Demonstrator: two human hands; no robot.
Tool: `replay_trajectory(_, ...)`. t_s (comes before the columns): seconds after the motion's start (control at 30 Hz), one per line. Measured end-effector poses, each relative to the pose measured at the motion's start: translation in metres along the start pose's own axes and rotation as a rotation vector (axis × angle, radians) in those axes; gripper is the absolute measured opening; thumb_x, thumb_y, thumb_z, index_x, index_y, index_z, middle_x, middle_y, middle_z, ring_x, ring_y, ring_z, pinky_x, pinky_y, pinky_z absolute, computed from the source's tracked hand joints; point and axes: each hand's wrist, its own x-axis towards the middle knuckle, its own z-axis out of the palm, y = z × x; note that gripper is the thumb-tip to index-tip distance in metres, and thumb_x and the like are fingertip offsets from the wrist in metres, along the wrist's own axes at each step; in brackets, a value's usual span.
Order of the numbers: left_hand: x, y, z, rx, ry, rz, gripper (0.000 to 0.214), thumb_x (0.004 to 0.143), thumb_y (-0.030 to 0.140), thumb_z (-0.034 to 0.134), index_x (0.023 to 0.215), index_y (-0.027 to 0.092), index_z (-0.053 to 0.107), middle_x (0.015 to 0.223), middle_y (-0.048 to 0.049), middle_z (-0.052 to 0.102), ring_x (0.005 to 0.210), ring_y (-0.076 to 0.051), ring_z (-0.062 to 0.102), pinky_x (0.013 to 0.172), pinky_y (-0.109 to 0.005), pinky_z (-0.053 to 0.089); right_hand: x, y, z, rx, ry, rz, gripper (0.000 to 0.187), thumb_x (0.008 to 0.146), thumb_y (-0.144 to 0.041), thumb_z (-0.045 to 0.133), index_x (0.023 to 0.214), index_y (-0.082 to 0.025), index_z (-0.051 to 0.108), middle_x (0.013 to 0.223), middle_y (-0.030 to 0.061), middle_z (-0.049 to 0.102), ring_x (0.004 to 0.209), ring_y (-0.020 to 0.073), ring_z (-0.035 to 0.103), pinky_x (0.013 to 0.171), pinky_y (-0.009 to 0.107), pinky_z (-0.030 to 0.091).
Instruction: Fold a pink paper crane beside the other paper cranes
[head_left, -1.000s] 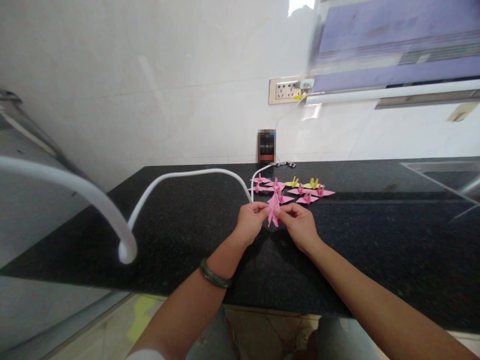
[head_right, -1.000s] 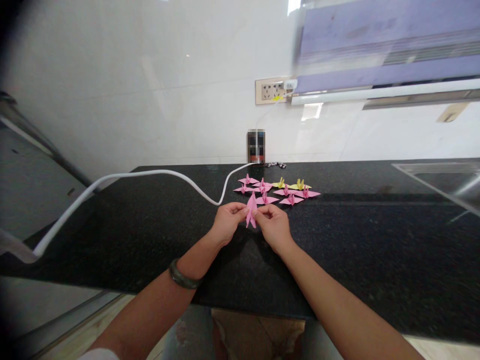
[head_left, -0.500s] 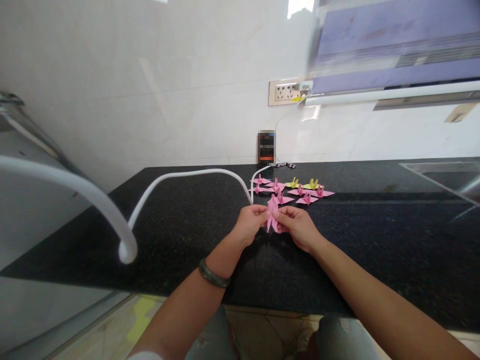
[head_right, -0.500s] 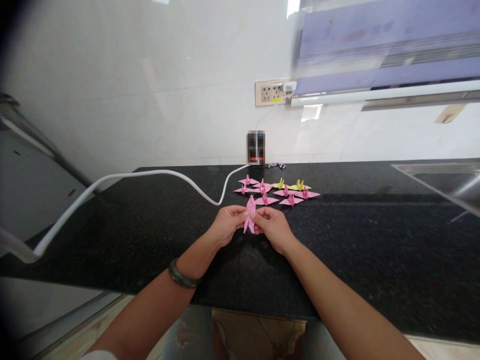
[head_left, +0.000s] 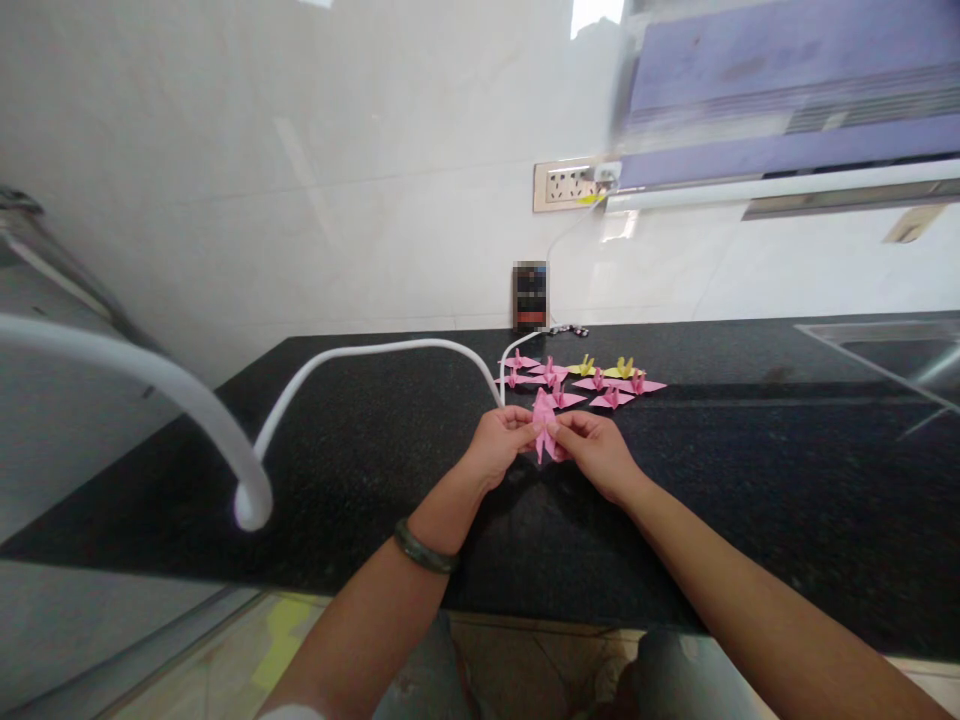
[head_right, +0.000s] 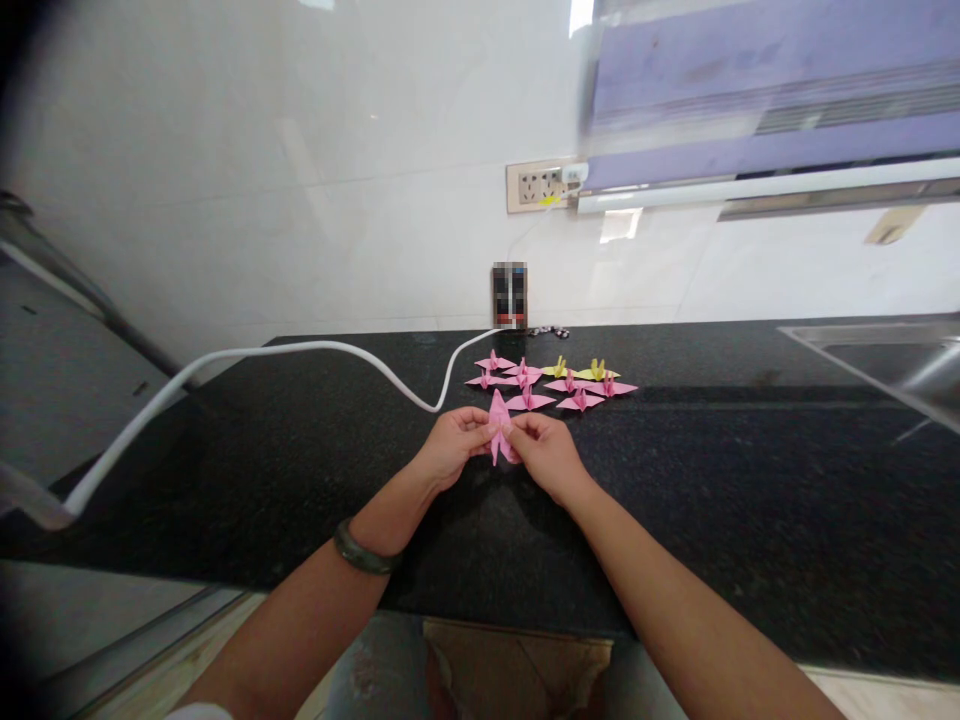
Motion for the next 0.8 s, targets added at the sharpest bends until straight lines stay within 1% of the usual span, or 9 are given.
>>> replay_trajectory(0.17, 0.0, -0.002, 0.002, 0.081, 0.067, 0.079, 0.024, 0.053, 0.026, 0.067, 0.064, 0.011, 0.053, 0.054, 0.0001, 0.056, 0.048, -0.007, 0.051, 0.05, -0.021, 0.042, -0.001, -0.001, 0.002, -0.025, 0.01, -0.007, 0.033, 0.064, -0.048, 0.055, 0.064, -0.015, 0.054, 0.051, -0.0015, 0.051, 0.043, 0.0077, 0.042, 0.043, 0.021, 0.036)
replay_trajectory(0.23, 0.0, -0.002, 0.003, 0.063, 0.049, 0.069, 0.023, 0.054, 0.026, 0.066, 0.065, 0.011, 0.053, 0.055, -0.0001, 0.056, 0.049, -0.008, 0.051, 0.051, -0.022, 0.042, -0.001, -0.001, 0.005, 0.021, 0.016, -0.007, 0.031, 0.064, -0.047, 0.055, 0.063, -0.016, 0.052, 0.05, -0.0028, 0.049, 0.042, 0.007, 0.04, 0.042, 0.02, 0.034)
replay_trajectory(0.3, -0.001, -0.002, 0.003, 0.022, 0.019, 0.04, 0.023, 0.055, 0.026, 0.066, 0.066, 0.011, 0.053, 0.056, -0.0005, 0.057, 0.049, -0.008, 0.052, 0.052, -0.023, 0.043, -0.001, -0.001, 0.007, 0.117, 0.011, 0.017, 0.03, 0.064, -0.046, 0.056, 0.062, -0.016, 0.049, 0.049, -0.0041, 0.047, 0.041, 0.0063, 0.039, 0.041, 0.02, 0.033)
replay_trajectory(0.4, -0.001, -0.001, 0.002, -0.028, -0.035, -0.016, 0.024, 0.056, 0.026, 0.065, 0.07, 0.011, 0.054, 0.06, -0.0017, 0.058, 0.05, -0.008, 0.053, 0.054, -0.024, 0.044, 0.0, -0.001, 0.005, 0.203, -0.032, 0.069, 0.03, 0.063, -0.045, 0.057, 0.06, -0.016, 0.048, 0.048, -0.0048, 0.045, 0.039, 0.0057, 0.038, 0.04, 0.019, 0.032)
replay_trajectory(0.47, -0.002, 0.0, 0.0, -0.044, -0.096, -0.044, 0.028, 0.057, 0.027, 0.065, 0.079, 0.012, 0.056, 0.067, -0.0031, 0.06, 0.054, -0.009, 0.055, 0.057, -0.025, 0.044, 0.001, 0.0, 0.0, 0.149, -0.056, 0.08, 0.03, 0.063, -0.044, 0.058, 0.059, -0.016, 0.049, 0.046, -0.0045, 0.046, 0.039, 0.0057, 0.038, 0.039, 0.019, 0.032)
replay_trajectory(0.53, -0.003, 0.0, 0.0, -0.031, -0.154, -0.062, 0.033, 0.059, 0.03, 0.064, 0.086, 0.013, 0.057, 0.072, -0.005, 0.061, 0.058, -0.01, 0.056, 0.059, -0.026, 0.045, 0.002, 0.001, -0.006, 0.047, -0.055, 0.07, 0.03, 0.062, -0.044, 0.059, 0.058, -0.015, 0.05, 0.046, -0.0038, 0.047, 0.038, 0.0058, 0.038, 0.038, 0.019, 0.032)
replay_trajectory(0.6, -0.003, 0.0, -0.001, 0.003, -0.179, -0.082, 0.033, 0.061, 0.035, 0.061, 0.084, 0.011, 0.059, 0.072, -0.0066, 0.061, 0.058, -0.01, 0.056, 0.06, -0.026, 0.044, 0.002, 0.001, -0.01, -0.04, -0.046, 0.054, 0.03, 0.062, -0.043, 0.058, 0.057, -0.015, 0.05, 0.047, -0.0033, 0.047, 0.038, 0.0058, 0.038, 0.037, 0.019, 0.032)
replay_trajectory(0.7, -0.001, -0.002, -0.001, 0.023, -0.14, -0.092, 0.031, 0.06, 0.037, 0.062, 0.076, 0.009, 0.06, 0.066, -0.0062, 0.059, 0.054, -0.01, 0.054, 0.057, -0.026, 0.044, 0.002, 0.002, -0.011, -0.1, -0.043, 0.032, 0.028, 0.064, -0.042, 0.057, 0.059, -0.015, 0.05, 0.048, -0.0036, 0.046, 0.038, 0.0058, 0.038, 0.037, 0.019, 0.032)
replay_trajectory(0.8, 0.001, -0.003, 0.0, 0.028, -0.026, -0.031, 0.028, 0.056, 0.034, 0.065, 0.069, 0.009, 0.06, 0.06, -0.0036, 0.057, 0.051, -0.009, 0.052, 0.054, -0.025, 0.043, 0.0, 0.002, -0.008, -0.163, -0.1, 0.01, 0.028, 0.066, -0.042, 0.055, 0.06, -0.016, 0.05, 0.049, -0.0043, 0.044, 0.038, 0.0055, 0.037, 0.036, 0.018, 0.031)
